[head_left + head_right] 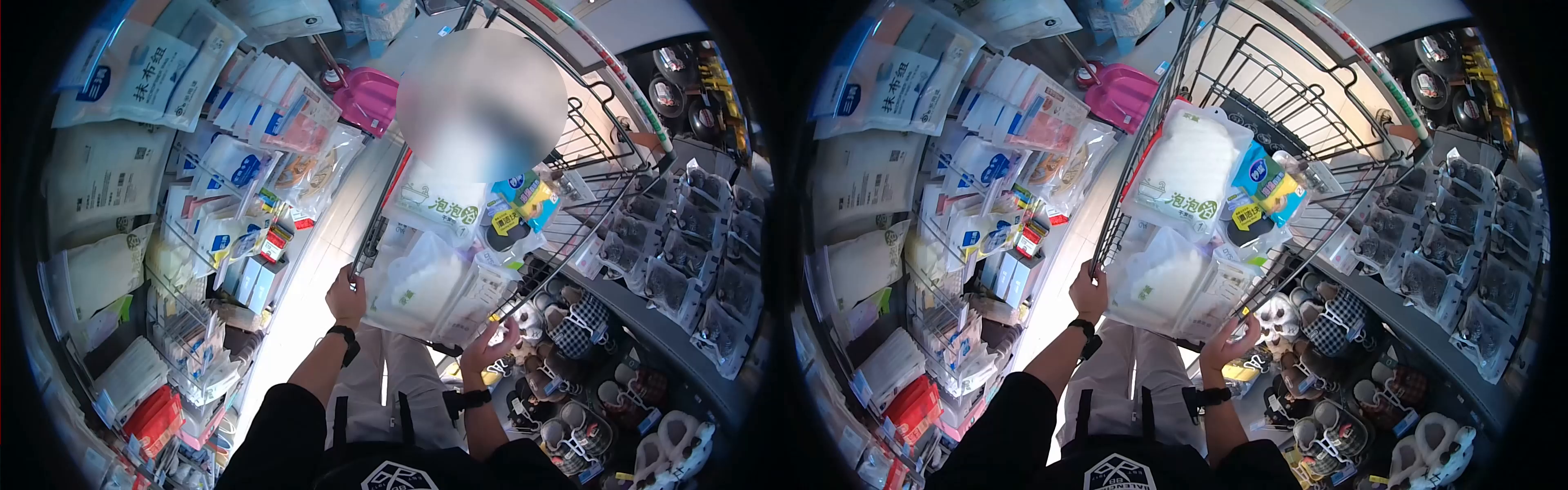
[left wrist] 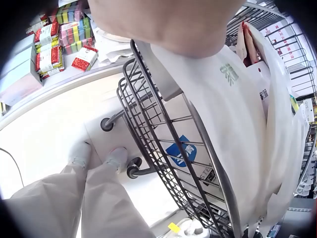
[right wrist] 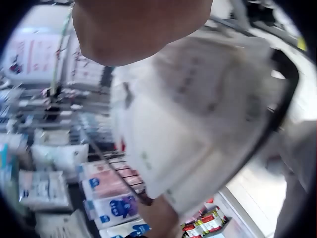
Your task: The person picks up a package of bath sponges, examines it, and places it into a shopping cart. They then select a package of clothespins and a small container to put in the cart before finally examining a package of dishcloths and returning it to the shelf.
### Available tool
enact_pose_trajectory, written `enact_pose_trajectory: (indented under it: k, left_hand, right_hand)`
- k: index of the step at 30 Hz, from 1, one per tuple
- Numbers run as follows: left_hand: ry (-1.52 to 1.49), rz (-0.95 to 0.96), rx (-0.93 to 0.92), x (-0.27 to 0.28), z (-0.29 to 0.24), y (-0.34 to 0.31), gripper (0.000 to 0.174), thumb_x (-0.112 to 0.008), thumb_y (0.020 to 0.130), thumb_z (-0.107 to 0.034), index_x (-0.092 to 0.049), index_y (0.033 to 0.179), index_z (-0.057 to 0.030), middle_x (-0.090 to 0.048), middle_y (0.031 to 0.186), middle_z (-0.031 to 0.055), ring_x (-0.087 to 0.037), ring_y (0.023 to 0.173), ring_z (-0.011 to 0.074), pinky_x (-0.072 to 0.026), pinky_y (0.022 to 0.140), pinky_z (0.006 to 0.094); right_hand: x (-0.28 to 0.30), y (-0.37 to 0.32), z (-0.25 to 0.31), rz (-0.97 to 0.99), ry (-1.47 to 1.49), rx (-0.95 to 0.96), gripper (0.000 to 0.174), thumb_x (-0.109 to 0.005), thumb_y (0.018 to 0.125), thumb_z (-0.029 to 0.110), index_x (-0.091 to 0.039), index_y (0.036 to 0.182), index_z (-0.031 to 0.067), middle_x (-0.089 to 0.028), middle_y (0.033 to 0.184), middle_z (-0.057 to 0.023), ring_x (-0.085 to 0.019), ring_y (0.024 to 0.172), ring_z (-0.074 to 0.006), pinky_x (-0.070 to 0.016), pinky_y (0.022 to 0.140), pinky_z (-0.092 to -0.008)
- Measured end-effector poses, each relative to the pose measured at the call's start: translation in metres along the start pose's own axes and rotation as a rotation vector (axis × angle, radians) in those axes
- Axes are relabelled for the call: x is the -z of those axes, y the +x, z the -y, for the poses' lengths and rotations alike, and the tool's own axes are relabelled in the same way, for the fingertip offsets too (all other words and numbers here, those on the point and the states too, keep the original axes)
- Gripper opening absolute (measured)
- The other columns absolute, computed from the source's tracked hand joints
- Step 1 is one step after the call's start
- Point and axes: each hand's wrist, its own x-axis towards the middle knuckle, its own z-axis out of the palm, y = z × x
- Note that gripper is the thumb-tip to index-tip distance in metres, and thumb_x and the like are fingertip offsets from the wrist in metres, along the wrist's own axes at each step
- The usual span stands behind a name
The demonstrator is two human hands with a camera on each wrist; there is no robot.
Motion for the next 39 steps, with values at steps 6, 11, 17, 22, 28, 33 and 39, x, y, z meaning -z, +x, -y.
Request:
enact_pose_trajectory:
  k: [6, 11, 17, 22, 28, 33, 39]
  left_hand:
    - [-0.003, 0.019, 0.029, 0.006, 0.010, -0.026, 0.022, -0.064, 0.093, -0.021, -0.065, 0.113, -0.0113, -0.070, 0.081, 0.0068, -0.070, 0.075, 0.0302, -0.0542, 0.069, 0.0435]
    - [0.037, 0.220, 0.068, 0.034, 0.009, -0.050, 0.024, -0.051, 0.101, -0.018, -0.053, 0.124, -0.0102, -0.069, 0.110, 0.0164, -0.067, 0.099, 0.0361, -0.0542, 0.083, 0.0480]
    - [-0.313, 0.243, -0.035, 0.072, 0.055, -0.112, 0.065, -0.066, 0.091, -0.011, -0.037, 0.150, -0.0108, -0.057, 0.135, 0.0208, -0.061, 0.119, 0.0363, -0.0525, 0.097, 0.0448]
    - [-0.510, 0.188, 0.044, 0.102, 0.123, -0.181, 0.050, -0.062, 0.093, -0.012, -0.049, 0.141, -0.0066, -0.065, 0.125, 0.0194, -0.066, 0.111, 0.0340, -0.0529, 0.095, 0.0425]
    - [-0.579, 0.125, 0.274, 0.149, 0.276, -0.339, 0.034, -0.064, 0.092, -0.023, -0.066, 0.122, -0.0073, -0.074, 0.106, 0.0177, -0.072, 0.098, 0.0325, -0.0567, 0.088, 0.0414]
    - [-0.331, 0.069, 0.505, 0.212, 0.370, -0.487, 0.038, -0.064, 0.089, -0.033, -0.068, 0.115, -0.0073, -0.076, 0.102, 0.0159, -0.071, 0.101, 0.0348, -0.0567, 0.091, 0.0454]
    - [-0.047, 0.948, 0.441, 0.305, 0.327, -0.636, 0.037, -0.064, 0.088, -0.044, -0.075, 0.100, -0.0107, -0.075, 0.098, 0.0149, -0.071, 0.101, 0.0283, -0.0567, 0.089, 0.0433]
  right_hand:
    - [-0.088, 0.060, 0.080, 0.484, 0.610, -0.925, 0.039, -0.063, 0.101, 0.033, -0.053, 0.125, 0.0042, -0.067, 0.087, -0.0105, -0.061, 0.056, -0.0160, -0.0481, 0.045, -0.0266]
    - [-0.128, 0.066, 0.072, 0.502, 0.790, -0.992, 0.028, -0.063, 0.101, 0.033, -0.053, 0.109, 0.0089, -0.062, 0.075, -0.0067, -0.054, 0.045, -0.0160, -0.0434, 0.040, -0.0270]
    - [-0.041, 0.035, 0.108, 0.498, 0.651, -0.512, 0.017, -0.062, 0.102, 0.028, -0.060, 0.097, 0.0117, -0.048, 0.064, 0.0054, -0.039, 0.047, -0.0045, -0.0280, 0.040, -0.0228]
    - [0.030, 0.012, 0.071, 0.262, 0.417, 0.199, 0.016, -0.061, 0.103, 0.022, -0.063, 0.100, 0.0066, -0.048, 0.074, 0.0043, -0.044, 0.065, -0.0070, -0.0361, 0.057, -0.0238]
    - [0.215, -0.123, 0.173, 0.294, 0.435, 0.446, 0.037, -0.056, 0.106, 0.021, -0.054, 0.127, -0.0094, -0.057, 0.115, -0.0099, -0.057, 0.096, -0.0149, -0.0476, 0.085, -0.0284]
    - [0.265, -0.181, 0.182, 0.415, 0.483, 0.584, 0.036, -0.054, 0.106, 0.020, -0.058, 0.121, -0.0128, -0.061, 0.125, -0.0176, -0.060, 0.102, -0.0220, -0.0475, 0.090, -0.0325]
    - [0.280, -0.232, 0.247, 0.669, 0.419, 0.739, 0.031, -0.055, 0.104, 0.017, -0.062, 0.114, -0.0115, -0.064, 0.118, -0.0169, -0.061, 0.098, -0.0236, -0.0494, 0.086, -0.0333]
